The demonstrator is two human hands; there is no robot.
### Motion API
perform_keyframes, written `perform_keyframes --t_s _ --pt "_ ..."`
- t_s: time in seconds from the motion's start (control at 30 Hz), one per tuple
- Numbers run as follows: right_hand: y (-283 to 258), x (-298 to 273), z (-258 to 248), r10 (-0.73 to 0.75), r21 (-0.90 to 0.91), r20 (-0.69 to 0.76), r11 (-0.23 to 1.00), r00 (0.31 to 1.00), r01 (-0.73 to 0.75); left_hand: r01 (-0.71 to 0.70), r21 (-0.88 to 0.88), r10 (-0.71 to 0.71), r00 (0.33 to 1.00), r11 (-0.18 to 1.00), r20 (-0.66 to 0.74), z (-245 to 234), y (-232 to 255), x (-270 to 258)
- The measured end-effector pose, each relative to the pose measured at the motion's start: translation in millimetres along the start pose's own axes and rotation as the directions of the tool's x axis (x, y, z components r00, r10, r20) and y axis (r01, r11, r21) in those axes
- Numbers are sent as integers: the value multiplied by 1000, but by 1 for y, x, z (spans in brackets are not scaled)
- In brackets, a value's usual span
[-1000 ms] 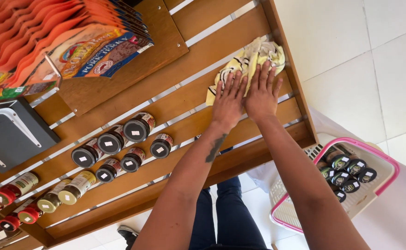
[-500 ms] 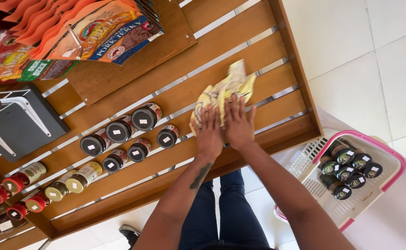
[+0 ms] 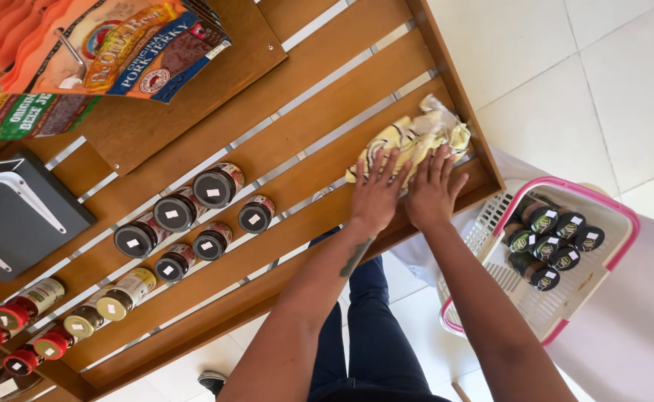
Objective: The person wipes the tops of small jars with a yellow cloth and places them into a pink basket. They also wipe the wooden shelf surface with the cloth. The person repeats this process for several jars, picking them up from the shelf, cleaning them, and arranging them in the basket.
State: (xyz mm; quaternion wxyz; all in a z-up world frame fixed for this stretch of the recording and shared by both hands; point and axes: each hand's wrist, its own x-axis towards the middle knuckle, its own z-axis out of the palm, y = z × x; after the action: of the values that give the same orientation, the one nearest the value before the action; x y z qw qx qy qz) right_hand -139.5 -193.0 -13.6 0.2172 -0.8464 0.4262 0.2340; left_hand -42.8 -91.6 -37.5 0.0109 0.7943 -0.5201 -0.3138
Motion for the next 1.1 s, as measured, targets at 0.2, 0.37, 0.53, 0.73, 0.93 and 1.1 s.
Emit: perform_keyframes --t_s 0.2,0.37,0.53,0.73,0.93,1.1 --pt "-14 -40 31 -72 -49 13 996 997 73 -10 28 10 1000 1000 2 22 -15 -49" --pt "-74 -81 49 -223 -75 93 970 970 230 110 -49 -106 992 993 70 9 -55 -130" --pt "-87 -92 56 -296 -139 181 936 938 323 172 -39 -166 978 984 130 14 -63 -150" --pt "-37 -61 24 -109 -115 36 987 993 112 74 -110 -61 991 991 118 -4 -7 -74" --pt "4 -69 34 126 -176 137 979 983 -101 -165 28 160 976 986 145 27 9 -68" --pt "-39 -103 102 -219 -313 -224 939 950 142 -218 6 217 972 976 86 35 -54 -130"
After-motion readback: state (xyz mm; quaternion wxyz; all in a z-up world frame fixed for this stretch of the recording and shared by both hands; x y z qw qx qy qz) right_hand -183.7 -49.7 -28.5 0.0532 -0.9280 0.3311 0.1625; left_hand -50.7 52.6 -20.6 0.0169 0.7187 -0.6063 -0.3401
